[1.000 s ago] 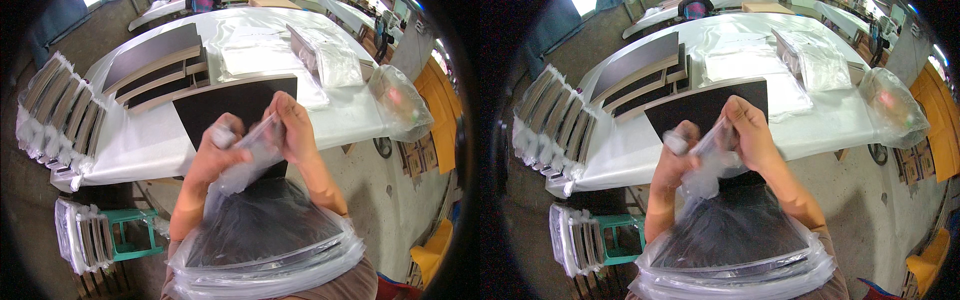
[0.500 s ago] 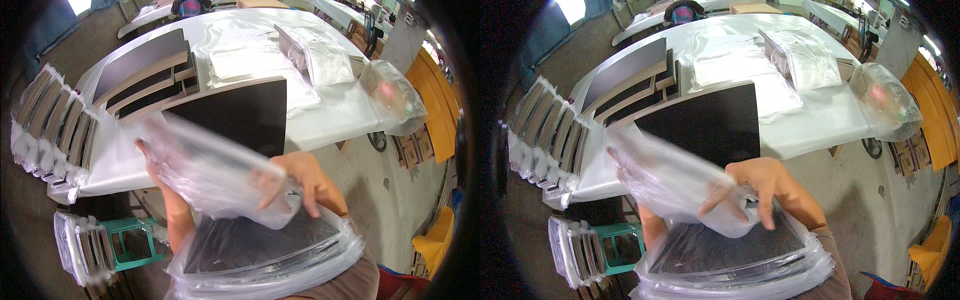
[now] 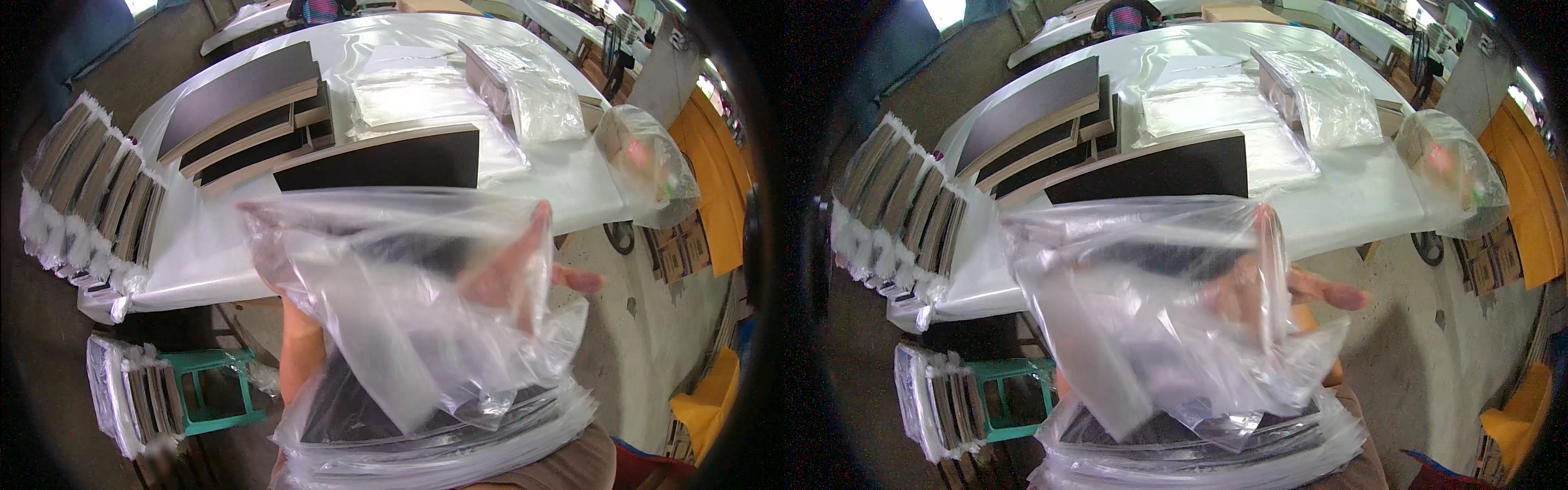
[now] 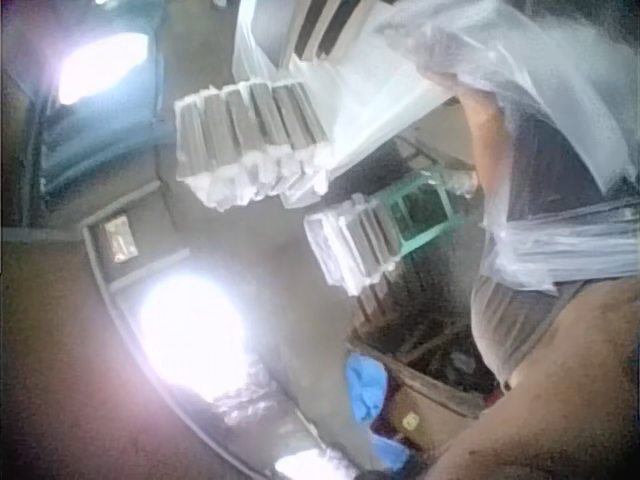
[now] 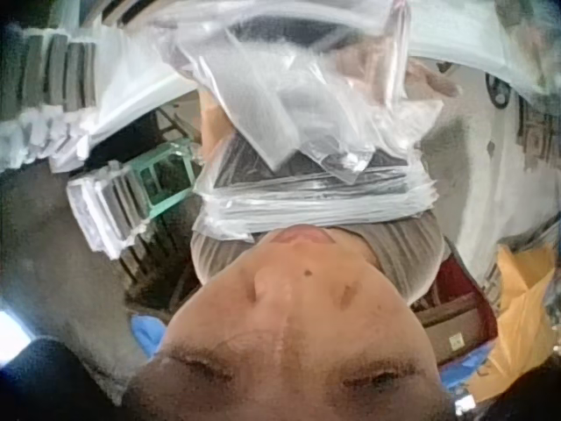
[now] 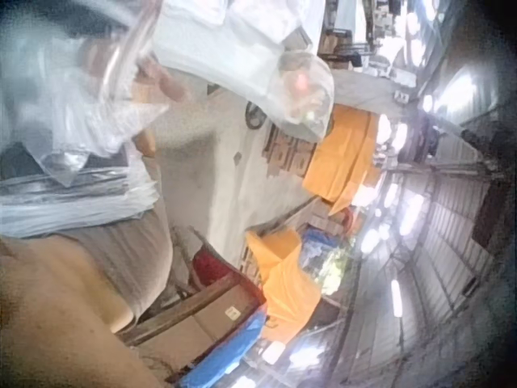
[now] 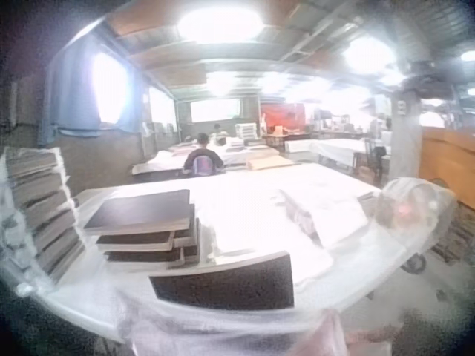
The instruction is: The person wraps individual dark boards in plastic film, pulling the film from a roll or stack and smoothing it over each board one by one.
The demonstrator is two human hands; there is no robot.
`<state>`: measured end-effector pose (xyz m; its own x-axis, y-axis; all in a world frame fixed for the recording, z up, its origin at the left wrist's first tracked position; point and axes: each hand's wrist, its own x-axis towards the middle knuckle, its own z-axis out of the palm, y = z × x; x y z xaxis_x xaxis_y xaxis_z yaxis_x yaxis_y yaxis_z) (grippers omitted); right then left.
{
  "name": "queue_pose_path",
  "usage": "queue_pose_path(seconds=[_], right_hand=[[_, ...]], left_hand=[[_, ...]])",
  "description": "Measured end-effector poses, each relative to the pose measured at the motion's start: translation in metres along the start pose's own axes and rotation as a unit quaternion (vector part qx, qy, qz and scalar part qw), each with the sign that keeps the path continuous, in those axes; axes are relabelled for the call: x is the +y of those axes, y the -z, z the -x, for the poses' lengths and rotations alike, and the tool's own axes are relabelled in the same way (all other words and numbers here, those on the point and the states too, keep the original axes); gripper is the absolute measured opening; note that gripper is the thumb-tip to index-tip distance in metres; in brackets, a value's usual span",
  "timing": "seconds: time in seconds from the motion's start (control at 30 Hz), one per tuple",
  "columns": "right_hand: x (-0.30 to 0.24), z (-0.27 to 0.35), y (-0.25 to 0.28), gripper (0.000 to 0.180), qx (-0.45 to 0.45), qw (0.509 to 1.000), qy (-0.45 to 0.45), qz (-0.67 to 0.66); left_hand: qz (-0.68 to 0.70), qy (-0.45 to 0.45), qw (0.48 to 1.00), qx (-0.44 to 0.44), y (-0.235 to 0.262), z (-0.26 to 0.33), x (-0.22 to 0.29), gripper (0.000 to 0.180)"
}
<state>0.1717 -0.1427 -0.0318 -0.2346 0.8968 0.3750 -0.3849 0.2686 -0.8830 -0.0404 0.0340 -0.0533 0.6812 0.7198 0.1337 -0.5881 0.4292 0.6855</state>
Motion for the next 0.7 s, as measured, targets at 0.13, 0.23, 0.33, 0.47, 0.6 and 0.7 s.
queue_pose_path(seconds=[0.13,0.23,0.33,0.47,0.6,0.7], right_hand=[[0.002,0.001,-0.002,0.092,0.021,1.0,-0.004,0.002],[-0.001,0.005,-0.004,0.094,0.044,0.999,-0.005,0.006],[0.014,0.003,0.003,0.096,0.038,0.999,-0.009,-0.01],[0.022,-0.001,0.005,0.098,0.043,0.999,-0.012,-0.03],[0.021,-0.008,-0.006,0.101,0.091,0.994,-0.03,-0.045],[0.01,-0.013,0.004,0.103,0.228,0.97,0.0,-0.081]], left_hand=[[-0.147,0.235,0.958,-0.079,0.01,0.016,-0.027,0.048],[-0.213,0.313,0.922,-0.084,0.02,0.025,-0.026,0.042],[-0.137,0.182,0.971,0.078,0.032,0.033,-0.006,0.036],[0.089,-0.039,0.989,0.108,0.026,0.013,0.019,0.04],[0.017,-0.289,0.932,0.217,0.033,-0.002,0.004,0.047],[-0.053,-0.26,0.952,0.152,0.007,0.001,0.018,0.055]])
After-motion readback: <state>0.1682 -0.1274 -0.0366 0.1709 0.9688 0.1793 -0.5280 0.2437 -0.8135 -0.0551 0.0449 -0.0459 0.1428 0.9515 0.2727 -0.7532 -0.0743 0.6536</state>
